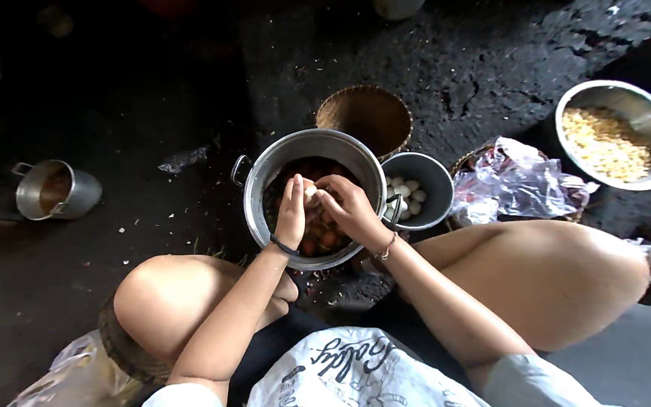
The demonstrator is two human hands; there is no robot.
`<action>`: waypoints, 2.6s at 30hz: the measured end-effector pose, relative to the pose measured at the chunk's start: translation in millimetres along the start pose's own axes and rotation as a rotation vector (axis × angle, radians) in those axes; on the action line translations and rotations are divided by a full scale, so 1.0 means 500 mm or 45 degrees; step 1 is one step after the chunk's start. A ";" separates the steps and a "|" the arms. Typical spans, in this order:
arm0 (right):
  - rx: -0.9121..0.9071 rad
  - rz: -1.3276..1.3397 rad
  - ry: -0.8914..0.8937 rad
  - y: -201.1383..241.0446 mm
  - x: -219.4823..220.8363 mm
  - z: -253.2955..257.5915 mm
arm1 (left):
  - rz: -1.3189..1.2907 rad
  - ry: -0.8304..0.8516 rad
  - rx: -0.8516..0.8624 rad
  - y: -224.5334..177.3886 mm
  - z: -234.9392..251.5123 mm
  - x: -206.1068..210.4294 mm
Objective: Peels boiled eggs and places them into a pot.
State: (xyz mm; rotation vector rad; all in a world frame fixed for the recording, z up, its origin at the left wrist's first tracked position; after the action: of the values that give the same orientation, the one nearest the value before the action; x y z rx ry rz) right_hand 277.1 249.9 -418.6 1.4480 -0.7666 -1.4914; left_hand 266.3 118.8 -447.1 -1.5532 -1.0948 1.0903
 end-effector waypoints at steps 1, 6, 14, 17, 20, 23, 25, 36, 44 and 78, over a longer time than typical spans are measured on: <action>-0.004 0.000 -0.005 0.000 0.004 0.000 | -0.008 -0.008 0.013 0.001 0.001 0.002; 0.028 0.000 0.062 -0.001 0.029 -0.005 | -0.055 -0.064 0.080 0.004 0.000 0.003; 0.025 0.032 0.034 0.000 0.025 -0.007 | 0.136 -0.108 0.214 -0.014 0.002 -0.005; -0.012 0.034 0.053 0.009 0.022 -0.006 | 0.281 -0.119 0.284 -0.027 0.001 -0.011; -0.027 -0.013 0.069 0.013 0.026 -0.010 | 0.354 -0.073 0.284 -0.025 0.003 -0.016; -0.072 -0.095 0.057 0.015 0.028 -0.013 | 0.298 -0.032 0.262 -0.021 -0.002 -0.022; -0.082 -0.080 0.057 0.015 0.025 -0.013 | 0.296 -0.002 0.284 -0.022 -0.001 -0.026; -0.173 -0.017 0.174 0.039 0.015 -0.008 | 0.545 0.116 0.569 -0.055 -0.002 -0.031; -0.102 0.059 -0.001 0.025 0.009 -0.011 | 0.413 0.072 0.445 -0.050 0.001 -0.035; -0.252 -0.136 -0.146 0.046 -0.016 -0.006 | -0.061 0.155 0.023 -0.012 0.001 -0.009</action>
State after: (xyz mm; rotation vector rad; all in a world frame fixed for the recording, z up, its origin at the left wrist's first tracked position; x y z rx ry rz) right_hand 283.3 247.9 -395.0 1.2798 -0.5984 -1.6935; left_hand 264.1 115.6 -440.6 -1.5506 -1.0311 0.9583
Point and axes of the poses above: each hand's wrist, its own z-axis towards the middle knuckle, its own x-axis out of the palm, y = z × x, the point moved 8 cm from there along z, towards the middle knuckle, and after that the axes turned 3 degrees about z, right-handed, at the moved point
